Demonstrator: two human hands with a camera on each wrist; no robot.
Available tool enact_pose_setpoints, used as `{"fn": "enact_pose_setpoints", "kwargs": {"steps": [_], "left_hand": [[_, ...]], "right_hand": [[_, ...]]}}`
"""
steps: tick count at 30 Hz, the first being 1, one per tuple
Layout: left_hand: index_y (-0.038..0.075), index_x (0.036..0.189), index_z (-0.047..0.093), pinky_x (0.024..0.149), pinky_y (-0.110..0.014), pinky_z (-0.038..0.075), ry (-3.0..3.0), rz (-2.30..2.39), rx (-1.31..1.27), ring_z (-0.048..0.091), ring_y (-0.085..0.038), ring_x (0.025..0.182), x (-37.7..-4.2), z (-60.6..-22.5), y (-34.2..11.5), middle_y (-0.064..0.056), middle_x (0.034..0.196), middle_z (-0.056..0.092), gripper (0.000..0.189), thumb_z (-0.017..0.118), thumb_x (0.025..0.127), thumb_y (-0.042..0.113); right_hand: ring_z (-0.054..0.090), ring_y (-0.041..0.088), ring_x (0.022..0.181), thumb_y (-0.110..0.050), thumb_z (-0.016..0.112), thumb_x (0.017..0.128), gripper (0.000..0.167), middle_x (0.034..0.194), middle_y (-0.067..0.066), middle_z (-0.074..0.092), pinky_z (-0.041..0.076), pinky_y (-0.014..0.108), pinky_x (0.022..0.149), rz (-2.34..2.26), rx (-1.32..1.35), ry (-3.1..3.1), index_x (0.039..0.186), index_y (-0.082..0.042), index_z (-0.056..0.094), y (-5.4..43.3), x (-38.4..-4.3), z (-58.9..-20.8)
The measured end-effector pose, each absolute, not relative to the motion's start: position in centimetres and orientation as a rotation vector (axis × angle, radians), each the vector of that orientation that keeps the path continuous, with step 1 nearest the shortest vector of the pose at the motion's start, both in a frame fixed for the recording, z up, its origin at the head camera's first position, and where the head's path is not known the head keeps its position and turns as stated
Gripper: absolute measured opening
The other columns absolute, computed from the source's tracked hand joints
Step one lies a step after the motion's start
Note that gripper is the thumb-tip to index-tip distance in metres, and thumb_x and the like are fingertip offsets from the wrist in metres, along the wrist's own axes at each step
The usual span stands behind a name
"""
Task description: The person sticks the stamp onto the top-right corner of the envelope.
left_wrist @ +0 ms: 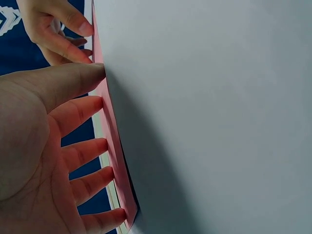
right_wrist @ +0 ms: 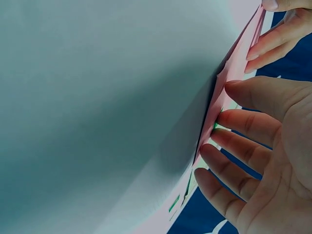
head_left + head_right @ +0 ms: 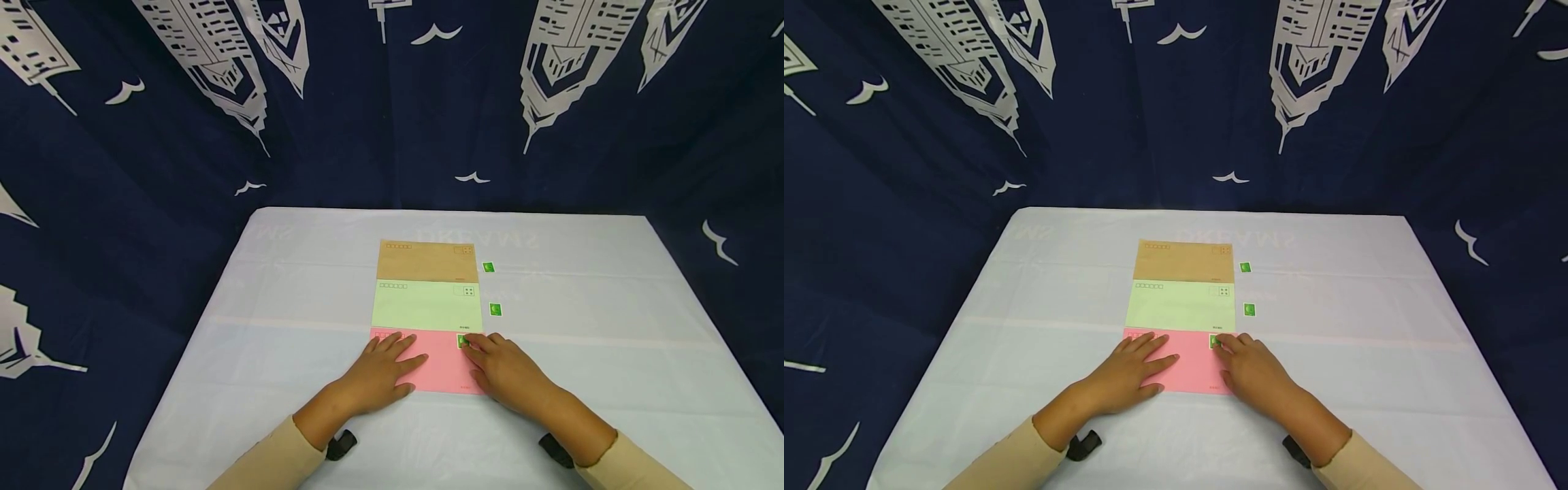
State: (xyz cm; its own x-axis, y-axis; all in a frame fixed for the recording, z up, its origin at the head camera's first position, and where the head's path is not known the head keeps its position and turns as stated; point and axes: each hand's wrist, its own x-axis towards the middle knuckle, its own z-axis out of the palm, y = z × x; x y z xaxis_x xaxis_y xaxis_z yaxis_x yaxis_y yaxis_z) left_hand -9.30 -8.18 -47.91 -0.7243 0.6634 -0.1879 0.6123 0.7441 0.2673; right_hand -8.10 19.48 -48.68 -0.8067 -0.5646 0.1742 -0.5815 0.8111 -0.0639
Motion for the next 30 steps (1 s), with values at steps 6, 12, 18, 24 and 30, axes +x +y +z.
{"fn": "enact_pose_setpoints", "kwargs": {"steps": [6, 12, 18, 24, 30], "left_hand": [[0.031, 0.153, 0.046, 0.122, -0.060, 0.028, 2.678, 0.266, 1.003, 0.028, -0.029, 0.155, -9.3, -47.9, -8.1, -0.004, 0.166, 0.033, 0.053, 0.059, 0.102, 0.038], [0.031, 0.153, 0.045, 0.122, -0.060, 0.028, 2.682, 0.262, 1.008, 0.028, -0.029, 0.155, -9.3, -48.0, -8.1, -0.004, 0.166, 0.033, 0.053, 0.058, 0.102, 0.038], [0.031, 0.153, 0.046, 0.123, -0.061, 0.028, 2.677, 0.273, 1.004, 0.027, -0.029, 0.155, -9.3, -47.9, -8.2, -0.004, 0.166, 0.032, 0.053, 0.058, 0.102, 0.038], [0.033, 0.154, 0.044, 0.124, -0.060, 0.026, 2.675, 0.255, 0.993, 0.025, -0.028, 0.156, -9.3, -48.0, -8.2, -0.002, 0.167, 0.030, 0.053, 0.056, 0.103, 0.041], [0.033, 0.154, 0.044, 0.124, -0.060, 0.026, 2.677, 0.261, 0.990, 0.025, -0.028, 0.156, -9.3, -48.0, -8.2, -0.002, 0.167, 0.030, 0.053, 0.056, 0.103, 0.042]], "right_hand": [[0.061, 0.027, 0.108, -0.016, 0.078, 0.086, 0.037, 0.130, 0.009, 0.066, 0.055, 0.040, 0.089, 0.170, 0.916, -2.856, 0.121, -0.003, 0.073, 19.5, -8.2, -48.7], [0.061, 0.026, 0.108, -0.015, 0.077, 0.086, 0.037, 0.130, 0.008, 0.068, 0.055, 0.040, 0.091, 0.180, 0.938, -2.869, 0.121, -0.002, 0.073, 19.6, -8.4, -48.4], [0.063, 0.025, 0.102, -0.010, 0.077, 0.086, 0.029, 0.121, 0.007, 0.072, 0.056, 0.037, 0.089, 0.238, 0.919, -2.873, 0.114, -0.004, 0.077, 19.4, -9.1, -48.0], [0.064, 0.022, 0.094, -0.002, 0.077, 0.083, 0.017, 0.104, 0.004, 0.076, 0.056, 0.035, 0.087, 0.329, 0.909, -2.838, 0.100, -0.005, 0.080, 19.1, -10.3, -47.7], [0.060, 0.019, 0.084, 0.002, 0.077, 0.081, 0.012, 0.090, 0.000, 0.074, 0.053, 0.032, 0.079, 0.393, 0.907, -2.825, 0.084, -0.010, 0.076, 18.8, -11.6, -47.9]]}}
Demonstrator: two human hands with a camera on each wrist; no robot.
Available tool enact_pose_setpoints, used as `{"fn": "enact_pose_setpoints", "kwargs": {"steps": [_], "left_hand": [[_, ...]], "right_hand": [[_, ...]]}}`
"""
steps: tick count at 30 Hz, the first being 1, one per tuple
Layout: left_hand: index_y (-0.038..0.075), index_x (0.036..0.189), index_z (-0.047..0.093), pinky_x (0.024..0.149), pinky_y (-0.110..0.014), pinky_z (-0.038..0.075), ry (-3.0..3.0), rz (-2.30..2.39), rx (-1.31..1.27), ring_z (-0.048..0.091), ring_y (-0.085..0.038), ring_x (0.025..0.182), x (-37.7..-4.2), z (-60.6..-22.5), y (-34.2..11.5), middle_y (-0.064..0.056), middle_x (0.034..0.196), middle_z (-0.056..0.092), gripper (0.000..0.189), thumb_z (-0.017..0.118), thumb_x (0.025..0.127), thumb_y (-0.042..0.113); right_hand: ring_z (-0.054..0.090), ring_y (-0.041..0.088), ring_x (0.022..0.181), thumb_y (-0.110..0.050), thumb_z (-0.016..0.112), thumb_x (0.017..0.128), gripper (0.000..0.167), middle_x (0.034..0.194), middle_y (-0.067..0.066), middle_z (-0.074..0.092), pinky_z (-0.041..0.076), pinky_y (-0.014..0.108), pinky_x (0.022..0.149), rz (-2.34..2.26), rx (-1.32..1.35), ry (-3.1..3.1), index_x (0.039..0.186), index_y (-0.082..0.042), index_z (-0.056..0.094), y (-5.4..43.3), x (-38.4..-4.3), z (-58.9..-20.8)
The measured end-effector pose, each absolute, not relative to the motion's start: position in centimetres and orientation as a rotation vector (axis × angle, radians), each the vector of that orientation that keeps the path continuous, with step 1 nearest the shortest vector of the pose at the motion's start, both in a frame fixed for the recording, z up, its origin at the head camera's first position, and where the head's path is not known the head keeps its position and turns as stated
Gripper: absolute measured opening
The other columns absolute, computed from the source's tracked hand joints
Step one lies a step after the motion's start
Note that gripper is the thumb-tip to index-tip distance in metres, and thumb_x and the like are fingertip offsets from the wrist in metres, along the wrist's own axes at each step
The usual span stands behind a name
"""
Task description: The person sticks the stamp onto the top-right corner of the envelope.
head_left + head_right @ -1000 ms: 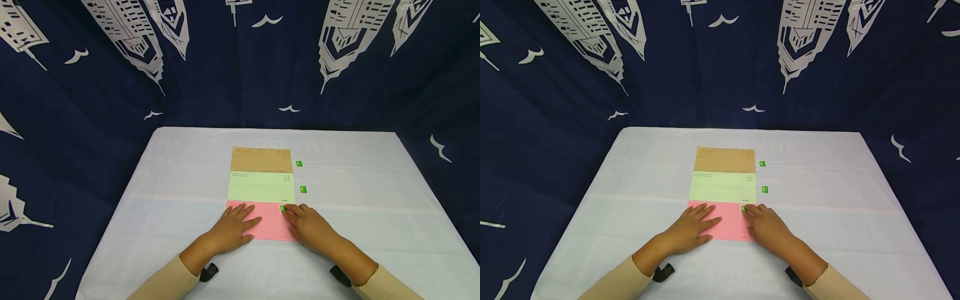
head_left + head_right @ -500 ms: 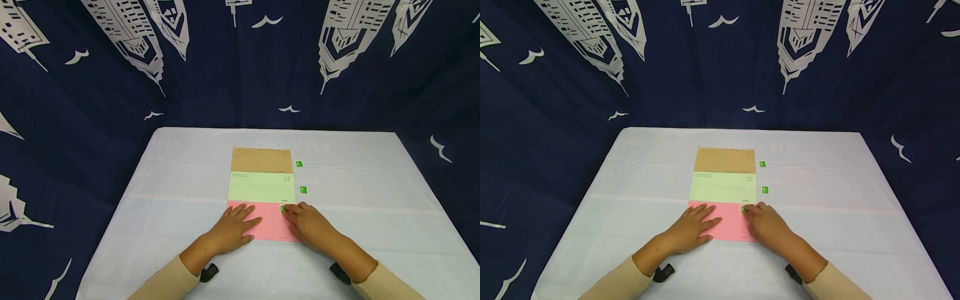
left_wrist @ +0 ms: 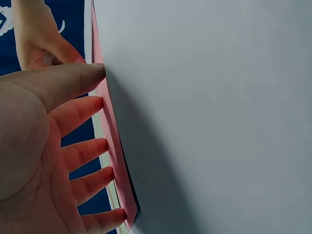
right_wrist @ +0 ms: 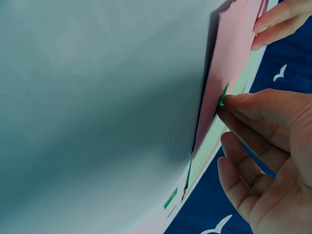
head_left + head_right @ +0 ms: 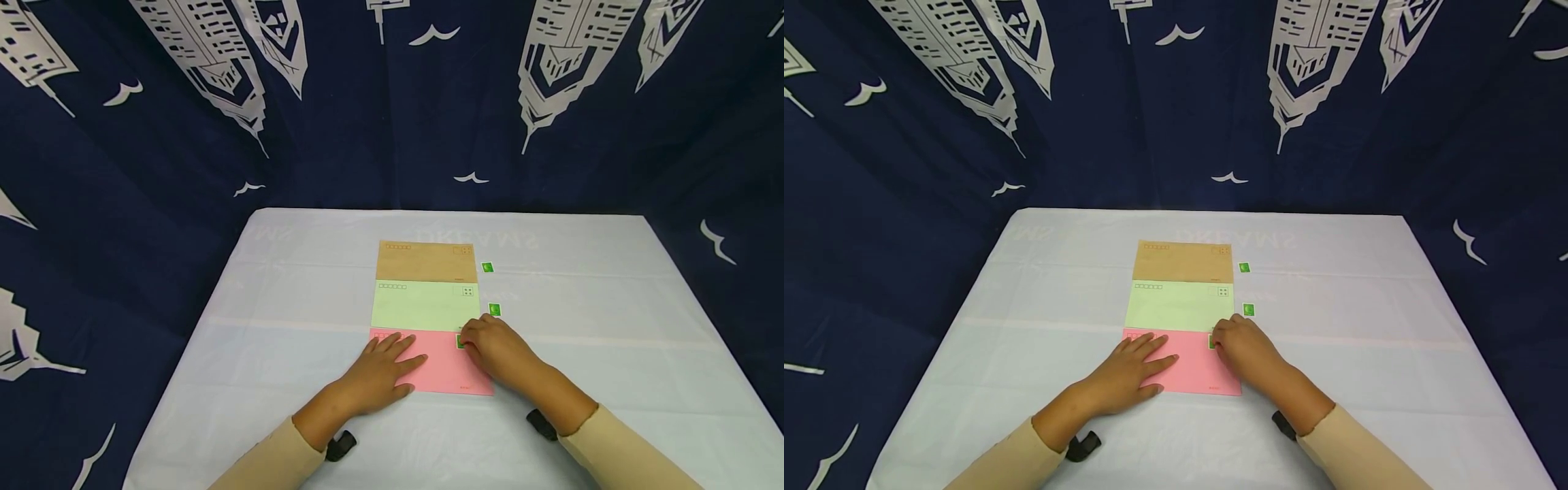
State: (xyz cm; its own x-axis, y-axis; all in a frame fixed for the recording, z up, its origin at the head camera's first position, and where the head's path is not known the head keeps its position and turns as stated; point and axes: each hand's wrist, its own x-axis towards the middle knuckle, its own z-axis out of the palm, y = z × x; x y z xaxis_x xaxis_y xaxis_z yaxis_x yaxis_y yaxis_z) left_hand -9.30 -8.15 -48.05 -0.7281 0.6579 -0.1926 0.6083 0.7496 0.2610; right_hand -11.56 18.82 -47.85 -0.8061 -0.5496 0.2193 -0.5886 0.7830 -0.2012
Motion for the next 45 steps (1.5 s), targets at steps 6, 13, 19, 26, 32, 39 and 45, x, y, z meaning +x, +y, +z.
{"fn": "enact_pose_setpoints", "kwargs": {"steps": [6, 13, 19, 26, 32, 39, 45], "left_hand": [[0.033, 0.154, 0.044, 0.124, -0.059, 0.026, 2.676, 0.264, 0.987, 0.025, -0.028, 0.156, -9.3, -48.1, -8.2, -0.002, 0.167, 0.030, 0.053, 0.056, 0.103, 0.042], [0.033, 0.153, 0.045, 0.123, -0.059, 0.027, 2.685, 0.253, 0.999, 0.027, -0.028, 0.155, -9.3, -48.2, -8.2, -0.002, 0.167, 0.031, 0.053, 0.056, 0.102, 0.041], [0.033, 0.154, 0.044, 0.124, -0.060, 0.027, 2.684, 0.257, 0.999, 0.026, -0.028, 0.156, -9.3, -48.3, -8.2, -0.002, 0.167, 0.031, 0.053, 0.056, 0.103, 0.041], [0.033, 0.154, 0.045, 0.124, -0.060, 0.027, 2.686, 0.253, 1.000, 0.026, -0.028, 0.156, -9.3, -48.2, -8.2, -0.002, 0.167, 0.031, 0.053, 0.056, 0.103, 0.041], [0.033, 0.153, 0.045, 0.124, -0.060, 0.026, 2.681, 0.268, 0.994, 0.026, -0.028, 0.156, -9.3, -48.2, -8.1, -0.002, 0.167, 0.031, 0.053, 0.056, 0.103, 0.041], [0.032, 0.153, 0.046, 0.123, -0.060, 0.028, 2.678, 0.268, 0.999, 0.027, -0.029, 0.155, -9.2, -48.0, -8.2, -0.003, 0.167, 0.032, 0.053, 0.058, 0.102, 0.040], [0.032, 0.154, 0.044, 0.124, -0.060, 0.026, 2.673, 0.268, 0.988, 0.025, -0.028, 0.156, -9.2, -48.1, -8.1, -0.002, 0.167, 0.030, 0.053, 0.056, 0.103, 0.041]], "right_hand": [[0.055, 0.015, 0.076, 0.004, 0.074, 0.082, 0.014, 0.083, 0.001, 0.069, 0.052, 0.028, 0.069, 0.449, 0.891, -2.892, 0.078, -0.010, 0.071, 18.4, -12.5, -47.8], [0.050, 0.012, 0.073, 0.003, 0.076, 0.081, 0.020, 0.079, -0.003, 0.061, 0.049, 0.025, 0.065, 0.396, 0.910, -2.882, 0.075, -0.012, 0.065, 18.2, -12.9, -48.3], [0.047, 0.013, 0.070, 0.002, 0.077, 0.081, 0.021, 0.077, -0.002, 0.057, 0.047, 0.025, 0.064, 0.356, 0.943, -2.832, 0.074, -0.011, 0.062, 18.2, -13.0, -48.5], [0.046, 0.013, 0.069, -0.002, 0.079, 0.081, 0.021, 0.077, -0.002, 0.057, 0.046, 0.027, 0.064, 0.289, 0.932, -2.818, 0.073, -0.011, 0.062, 18.2, -12.9, -48.6], [0.046, 0.014, 0.070, -0.004, 0.079, 0.080, 0.021, 0.077, -0.003, 0.057, 0.046, 0.029, 0.065, 0.253, 0.904, -2.786, 0.072, -0.014, 0.062, 18.2, -12.8, -48.7], [0.048, 0.015, 0.072, -0.002, 0.078, 0.078, 0.016, 0.080, -0.002, 0.059, 0.048, 0.030, 0.067, 0.305, 0.871, -2.784, 0.076, -0.012, 0.065, 18.4, -12.6, -48.7], [0.051, 0.017, 0.076, -0.011, 0.081, 0.080, 0.012, 0.085, -0.001, 0.061, 0.050, 0.033, 0.074, 0.302, 0.807, -2.878, 0.081, -0.010, 0.069, 18.5, -12.5, -48.5]]}}
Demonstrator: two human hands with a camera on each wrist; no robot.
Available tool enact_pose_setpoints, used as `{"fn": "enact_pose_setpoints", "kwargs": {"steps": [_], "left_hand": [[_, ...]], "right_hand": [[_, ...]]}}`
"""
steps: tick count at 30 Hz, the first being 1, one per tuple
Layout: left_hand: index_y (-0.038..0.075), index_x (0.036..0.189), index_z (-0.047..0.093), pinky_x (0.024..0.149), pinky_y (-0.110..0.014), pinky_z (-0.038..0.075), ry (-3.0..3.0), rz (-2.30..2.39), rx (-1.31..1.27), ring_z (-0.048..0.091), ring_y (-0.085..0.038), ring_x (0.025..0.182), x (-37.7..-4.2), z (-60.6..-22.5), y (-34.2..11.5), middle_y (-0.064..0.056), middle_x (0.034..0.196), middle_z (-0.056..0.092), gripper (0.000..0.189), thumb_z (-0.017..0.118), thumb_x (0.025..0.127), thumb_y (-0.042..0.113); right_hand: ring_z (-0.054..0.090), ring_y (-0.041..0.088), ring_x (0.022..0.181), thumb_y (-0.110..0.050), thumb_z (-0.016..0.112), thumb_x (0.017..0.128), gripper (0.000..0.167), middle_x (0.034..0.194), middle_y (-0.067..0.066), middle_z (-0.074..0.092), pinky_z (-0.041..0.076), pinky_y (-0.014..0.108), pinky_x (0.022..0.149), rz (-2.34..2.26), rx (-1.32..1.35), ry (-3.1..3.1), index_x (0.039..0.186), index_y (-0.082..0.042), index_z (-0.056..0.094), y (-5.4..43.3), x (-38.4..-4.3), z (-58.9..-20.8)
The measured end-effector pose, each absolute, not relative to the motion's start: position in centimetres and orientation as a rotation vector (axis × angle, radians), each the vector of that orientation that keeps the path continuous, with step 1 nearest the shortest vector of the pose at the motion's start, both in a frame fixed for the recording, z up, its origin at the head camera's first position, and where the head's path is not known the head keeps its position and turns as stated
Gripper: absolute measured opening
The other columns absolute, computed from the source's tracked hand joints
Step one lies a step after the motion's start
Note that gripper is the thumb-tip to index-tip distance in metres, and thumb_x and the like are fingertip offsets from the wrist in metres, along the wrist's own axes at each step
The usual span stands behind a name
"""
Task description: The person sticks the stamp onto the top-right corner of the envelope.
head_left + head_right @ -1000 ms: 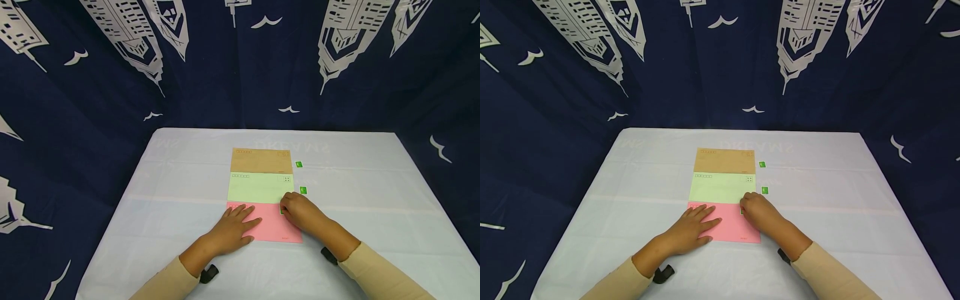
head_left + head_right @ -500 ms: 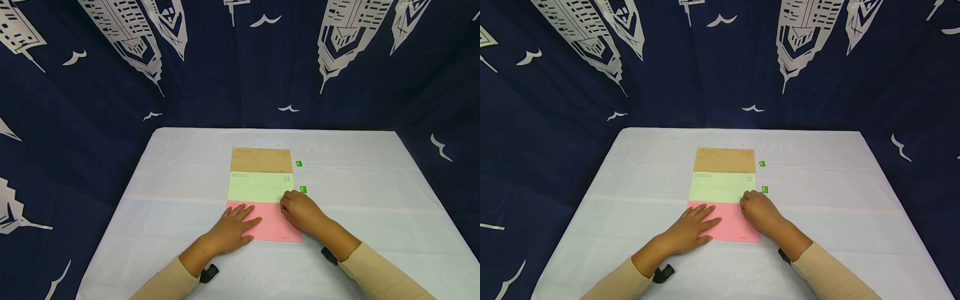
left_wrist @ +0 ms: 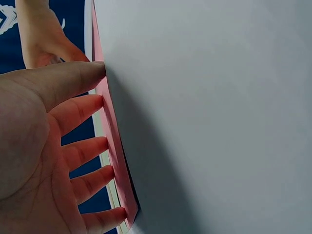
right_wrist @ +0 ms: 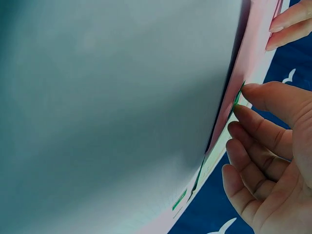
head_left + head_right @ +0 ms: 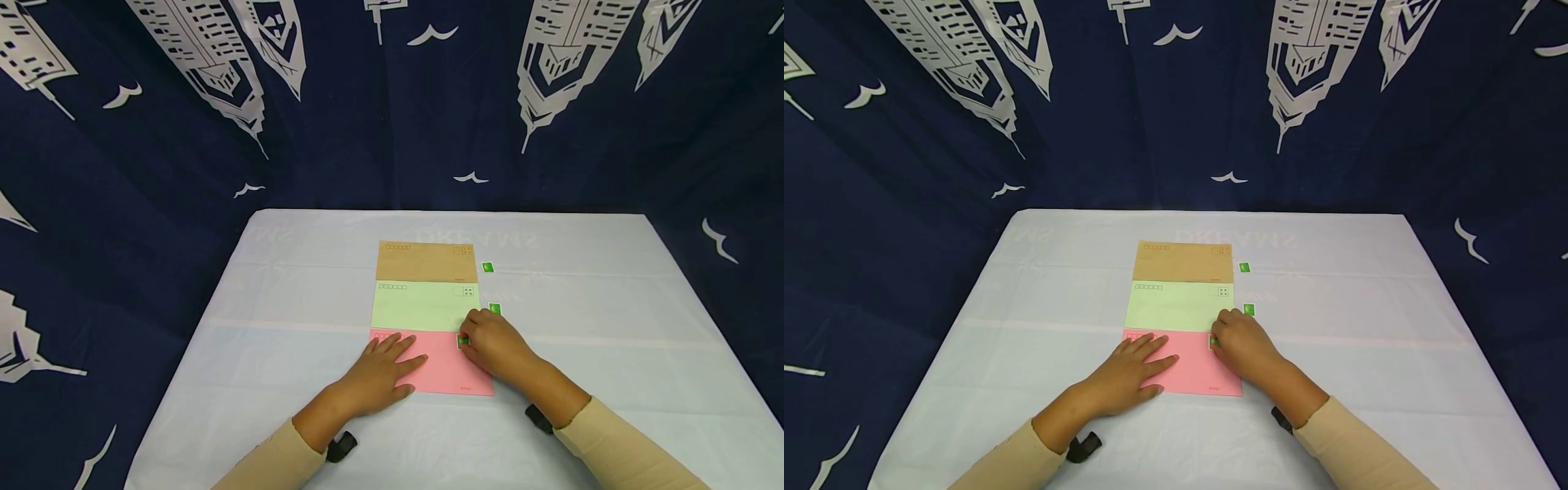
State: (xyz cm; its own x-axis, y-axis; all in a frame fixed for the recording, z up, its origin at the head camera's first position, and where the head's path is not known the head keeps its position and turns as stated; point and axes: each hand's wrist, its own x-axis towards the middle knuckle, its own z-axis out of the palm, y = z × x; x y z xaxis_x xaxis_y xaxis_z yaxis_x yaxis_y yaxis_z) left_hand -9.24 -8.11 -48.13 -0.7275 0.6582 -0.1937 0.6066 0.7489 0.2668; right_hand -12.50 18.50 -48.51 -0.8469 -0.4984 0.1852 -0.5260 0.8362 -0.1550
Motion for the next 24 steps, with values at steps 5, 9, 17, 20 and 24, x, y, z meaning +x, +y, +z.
{"fn": "enact_pose_setpoints", "kwargs": {"steps": [5, 9, 17, 20, 24], "left_hand": [[0.033, 0.154, 0.044, 0.124, -0.060, 0.026, 2.671, 0.280, 0.974, 0.025, -0.028, 0.156, -9.27, -48.15, -8.07, -0.001, 0.168, 0.029, 0.054, 0.057, 0.102, 0.041], [0.033, 0.154, 0.044, 0.123, -0.060, 0.027, 2.672, 0.273, 0.976, 0.025, -0.028, 0.156, -9.26, -48.12, -8.03, -0.001, 0.168, 0.030, 0.054, 0.057, 0.102, 0.041], [0.033, 0.154, 0.045, 0.123, -0.060, 0.028, 2.676, 0.264, 0.984, 0.026, -0.028, 0.156, -9.29, -48.12, -8.02, -0.002, 0.167, 0.031, 0.054, 0.058, 0.102, 0.042], [0.032, 0.153, 0.046, 0.123, -0.060, 0.028, 2.678, 0.277, 0.979, 0.027, -0.028, 0.155, -9.28, -48.11, -8.00, -0.002, 0.166, 0.032, 0.054, 0.060, 0.101, 0.041], [0.029, 0.151, 0.050, 0.122, -0.060, 0.030, 2.692, 0.292, 0.973, 0.031, -0.028, 0.154, -9.28, -47.99, -7.92, -0.004, 0.164, 0.036, 0.054, 0.064, 0.099, 0.039]], "right_hand": [[0.051, 0.016, 0.078, -0.016, 0.084, 0.080, 0.016, 0.084, -0.001, 0.060, 0.051, 0.035, 0.076, 0.312, 0.768, -2.915, 0.083, -0.009, 0.070, 18.54, -12.44, -48.36], [0.050, 0.016, 0.077, -0.019, 0.085, 0.079, 0.019, 0.083, 0.000, 0.059, 0.051, 0.035, 0.076, 0.310, 0.755, -2.916, 0.083, -0.009, 0.069, 18.60, -12.40, -48.32], [0.052, 0.018, 0.078, -0.020, 0.086, 0.079, 0.022, 0.086, 0.001, 0.061, 0.052, 0.037, 0.079, 0.320, 0.745, -2.910, 0.085, -0.007, 0.071, 18.72, -12.30, -48.30], [0.053, 0.020, 0.079, -0.020, 0.086, 0.079, 0.022, 0.086, 0.002, 0.061, 0.053, 0.038, 0.082, 0.326, 0.744, -2.906, 0.086, -0.006, 0.071, 18.75, -12.28, -48.23], [0.060, 0.023, 0.085, -0.021, 0.086, 0.079, 0.023, 0.087, 0.003, 0.062, 0.054, 0.043, 0.096, 0.321, 0.745, -2.917, 0.087, -0.005, 0.071, 18.77, -12.31, -48.15]]}}
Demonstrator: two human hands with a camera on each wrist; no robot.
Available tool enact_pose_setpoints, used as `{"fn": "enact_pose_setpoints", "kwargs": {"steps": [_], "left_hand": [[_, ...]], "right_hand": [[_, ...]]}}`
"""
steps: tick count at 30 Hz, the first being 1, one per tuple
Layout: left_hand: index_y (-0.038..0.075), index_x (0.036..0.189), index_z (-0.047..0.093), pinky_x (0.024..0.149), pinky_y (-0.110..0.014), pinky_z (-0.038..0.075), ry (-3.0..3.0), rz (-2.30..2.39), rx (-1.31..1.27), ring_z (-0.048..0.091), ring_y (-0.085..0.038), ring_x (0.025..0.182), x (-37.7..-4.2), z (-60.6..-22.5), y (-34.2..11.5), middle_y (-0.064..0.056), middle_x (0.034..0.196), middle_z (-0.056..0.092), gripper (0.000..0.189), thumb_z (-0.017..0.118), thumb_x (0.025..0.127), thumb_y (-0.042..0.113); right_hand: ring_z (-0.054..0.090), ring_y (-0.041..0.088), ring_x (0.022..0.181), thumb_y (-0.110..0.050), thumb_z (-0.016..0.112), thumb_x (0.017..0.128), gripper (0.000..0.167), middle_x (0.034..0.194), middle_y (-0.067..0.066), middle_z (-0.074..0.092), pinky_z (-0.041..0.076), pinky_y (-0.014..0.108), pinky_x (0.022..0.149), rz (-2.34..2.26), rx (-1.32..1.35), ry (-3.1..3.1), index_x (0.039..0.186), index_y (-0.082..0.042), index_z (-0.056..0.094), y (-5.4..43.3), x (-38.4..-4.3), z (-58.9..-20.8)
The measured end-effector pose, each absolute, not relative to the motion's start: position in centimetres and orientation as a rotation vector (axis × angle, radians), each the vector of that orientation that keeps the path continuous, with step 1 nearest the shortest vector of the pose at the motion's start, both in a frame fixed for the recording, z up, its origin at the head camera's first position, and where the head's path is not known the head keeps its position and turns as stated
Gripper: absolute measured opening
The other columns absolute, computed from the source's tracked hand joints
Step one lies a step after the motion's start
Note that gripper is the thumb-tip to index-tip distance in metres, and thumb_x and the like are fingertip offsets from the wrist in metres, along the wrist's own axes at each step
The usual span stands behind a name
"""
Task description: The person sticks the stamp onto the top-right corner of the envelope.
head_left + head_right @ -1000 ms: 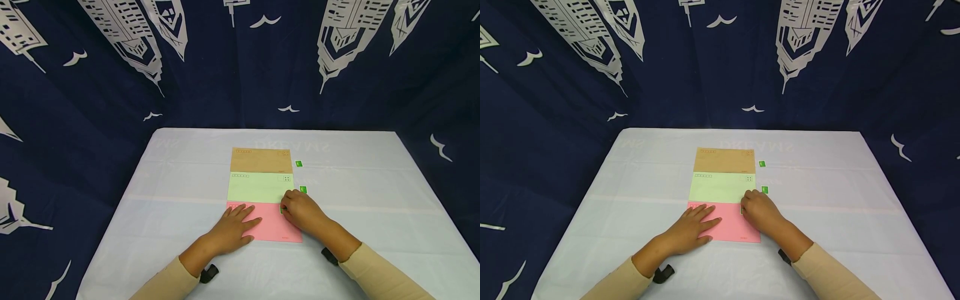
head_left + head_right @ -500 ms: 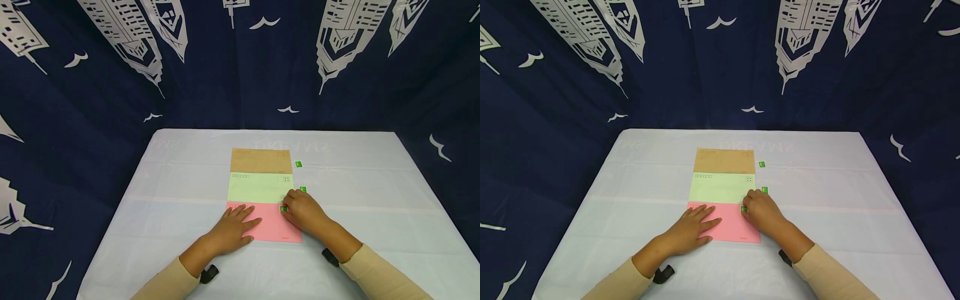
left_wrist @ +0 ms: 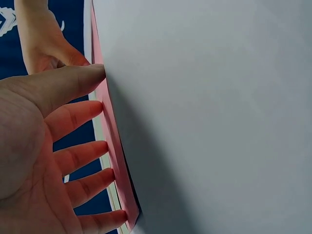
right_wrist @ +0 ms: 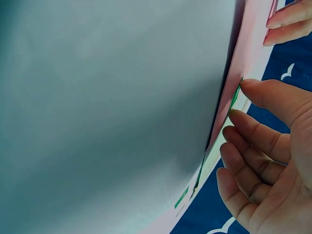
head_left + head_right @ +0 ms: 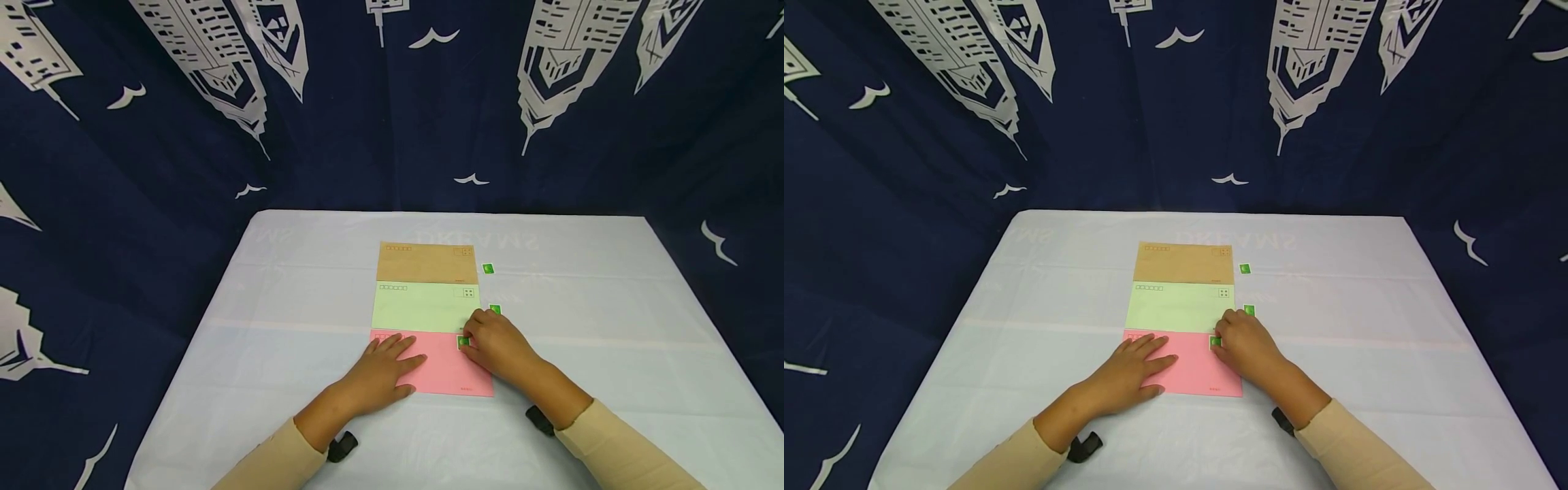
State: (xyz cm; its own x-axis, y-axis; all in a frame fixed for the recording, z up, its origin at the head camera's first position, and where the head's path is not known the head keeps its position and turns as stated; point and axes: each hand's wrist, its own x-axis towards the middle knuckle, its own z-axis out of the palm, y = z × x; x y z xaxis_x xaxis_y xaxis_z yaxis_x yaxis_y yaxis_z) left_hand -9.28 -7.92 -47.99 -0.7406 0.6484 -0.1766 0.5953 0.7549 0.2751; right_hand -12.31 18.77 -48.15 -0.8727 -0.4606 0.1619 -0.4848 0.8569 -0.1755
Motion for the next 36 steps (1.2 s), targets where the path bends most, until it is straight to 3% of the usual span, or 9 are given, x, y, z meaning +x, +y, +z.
{"fn": "enact_pose_setpoints", "kwargs": {"steps": [3, 13, 18, 24, 36], "left_hand": [[0.026, 0.148, 0.053, 0.121, -0.059, 0.032, 2.707, 0.310, 0.968, 0.035, -0.027, 0.151, -9.3, -47.9, -7.8, -0.006, 0.161, 0.040, 0.054, 0.067, 0.097, 0.037], [0.027, 0.146, 0.056, 0.119, -0.056, 0.035, 2.742, 0.287, 0.962, 0.035, -0.034, 0.150, -9.3, -47.8, -7.7, -0.007, 0.158, 0.044, 0.055, 0.070, 0.095, 0.040], [0.027, 0.145, 0.057, 0.118, -0.056, 0.036, 2.756, 0.306, 0.957, 0.035, -0.033, 0.150, -9.4, -47.7, -7.6, -0.007, 0.157, 0.045, 0.052, 0.067, 0.096, 0.041], [0.024, 0.143, 0.060, 0.119, -0.054, 0.035, 2.789, 0.389, 0.940, 0.037, -0.031, 0.149, -9.6, -47.0, -7.6, -0.007, 0.155, 0.048, 0.047, 0.064, 0.099, 0.039], [0.020, 0.139, 0.063, 0.117, -0.049, 0.039, 2.884, 0.581, 0.904, 0.045, -0.026, 0.143, -10.8, -45.9, -8.1, -0.004, 0.147, 0.055, 0.042, 0.064, 0.100, 0.033]], "right_hand": [[0.063, 0.025, 0.090, -0.021, 0.086, 0.080, 0.023, 0.087, 0.003, 0.062, 0.051, 0.047, 0.105, 0.316, 0.747, -2.914, 0.087, -0.005, 0.071, 18.8, -12.3, -48.2], [0.059, 0.021, 0.084, -0.026, 0.088, 0.078, 0.028, 0.088, 0.001, 0.059, 0.055, 0.044, 0.095, 0.376, 0.724, -2.915, 0.086, -0.007, 0.068, 19.0, -12.3, -48.5], [0.055, 0.017, 0.083, -0.029, 0.085, 0.081, 0.028, 0.093, 0.001, 0.062, 0.052, 0.039, 0.079, 0.480, 0.672, -2.923, 0.091, -0.008, 0.069, 19.1, -12.3, -48.3], [0.061, 0.020, 0.092, -0.026, 0.081, 0.085, 0.028, 0.098, 0.003, 0.066, 0.054, 0.042, 0.086, 0.582, 0.609, -2.931, 0.100, -0.006, 0.070, 19.4, -12.1, -47.6], [0.059, 0.014, 0.086, -0.014, 0.072, 0.092, 0.011, 0.094, 0.000, 0.065, 0.054, 0.036, 0.076, 0.682, 0.509, -2.857, 0.101, -0.008, 0.070, 20.2, -12.0, -46.9]]}}
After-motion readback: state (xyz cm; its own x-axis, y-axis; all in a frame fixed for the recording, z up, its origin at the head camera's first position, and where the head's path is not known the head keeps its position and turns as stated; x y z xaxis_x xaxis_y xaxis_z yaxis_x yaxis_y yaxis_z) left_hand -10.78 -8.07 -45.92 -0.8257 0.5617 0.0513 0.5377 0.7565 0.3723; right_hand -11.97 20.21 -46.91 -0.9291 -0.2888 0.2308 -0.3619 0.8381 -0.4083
